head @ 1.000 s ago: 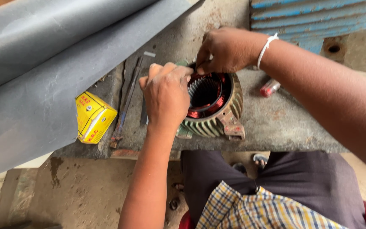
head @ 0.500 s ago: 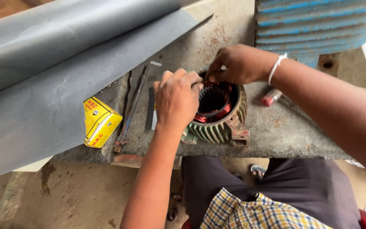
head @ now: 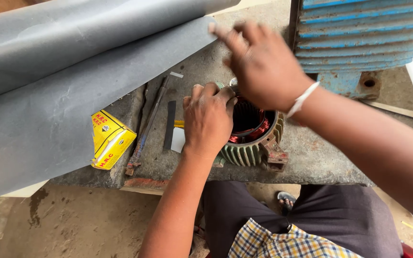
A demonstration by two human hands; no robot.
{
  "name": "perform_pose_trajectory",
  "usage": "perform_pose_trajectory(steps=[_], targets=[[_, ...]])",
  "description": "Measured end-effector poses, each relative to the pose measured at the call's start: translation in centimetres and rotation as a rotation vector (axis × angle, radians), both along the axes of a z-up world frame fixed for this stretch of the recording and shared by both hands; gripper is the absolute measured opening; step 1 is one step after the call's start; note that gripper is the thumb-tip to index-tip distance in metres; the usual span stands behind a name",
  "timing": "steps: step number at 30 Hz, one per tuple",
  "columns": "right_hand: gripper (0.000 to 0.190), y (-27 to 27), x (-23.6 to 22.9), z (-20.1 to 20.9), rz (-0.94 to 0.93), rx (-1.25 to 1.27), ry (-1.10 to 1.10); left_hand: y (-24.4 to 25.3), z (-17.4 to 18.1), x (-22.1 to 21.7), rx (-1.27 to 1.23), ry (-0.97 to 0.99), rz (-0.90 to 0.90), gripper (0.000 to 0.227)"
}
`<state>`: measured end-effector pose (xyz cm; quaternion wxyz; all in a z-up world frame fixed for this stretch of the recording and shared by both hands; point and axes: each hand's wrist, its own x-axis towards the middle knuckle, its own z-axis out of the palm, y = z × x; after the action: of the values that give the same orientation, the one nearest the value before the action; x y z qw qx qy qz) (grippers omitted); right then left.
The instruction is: The person works on an electric motor stator, using a green-handled screwdriver to press and adjust copper windings inside the stator slots. They repeatedly insert the screwdriver, rotate the stator, and reposition the windings to ensure proper seating.
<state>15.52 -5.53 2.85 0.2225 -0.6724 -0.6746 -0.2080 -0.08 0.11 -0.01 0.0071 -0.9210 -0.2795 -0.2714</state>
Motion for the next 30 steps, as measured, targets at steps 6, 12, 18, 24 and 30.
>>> perform_pose_trajectory(steps=[6,12,18,24,30], targets=[[0.056,0.8,0.5,1.0,-0.078,-0.154,0.020,0.0,-0.2,-0.1,0.039,0.015,-0.014,0.016],[0.053,0.2,-1.6,1.7,-0.193,-0.008,-0.294,0.0,0.0,0.0,0.057,0.027,-0.013,0.022],[0.019,-4.1,2.3,2.0,-0.084,-0.076,0.116,0.2,-0.1,0.1,-0.003,0.041,-0.008,0.018],[0.044,-6.3,3.0,-1.3,0.011,-0.234,0.438,0.3,-0.3,0.1,0.049,0.044,0.007,0.017],[0.051,-9.9,-3.2,-3.6,0.048,0.260,0.945,4.8,0.5,-1.4,-0.386,-0.080,-0.011,0.033]])
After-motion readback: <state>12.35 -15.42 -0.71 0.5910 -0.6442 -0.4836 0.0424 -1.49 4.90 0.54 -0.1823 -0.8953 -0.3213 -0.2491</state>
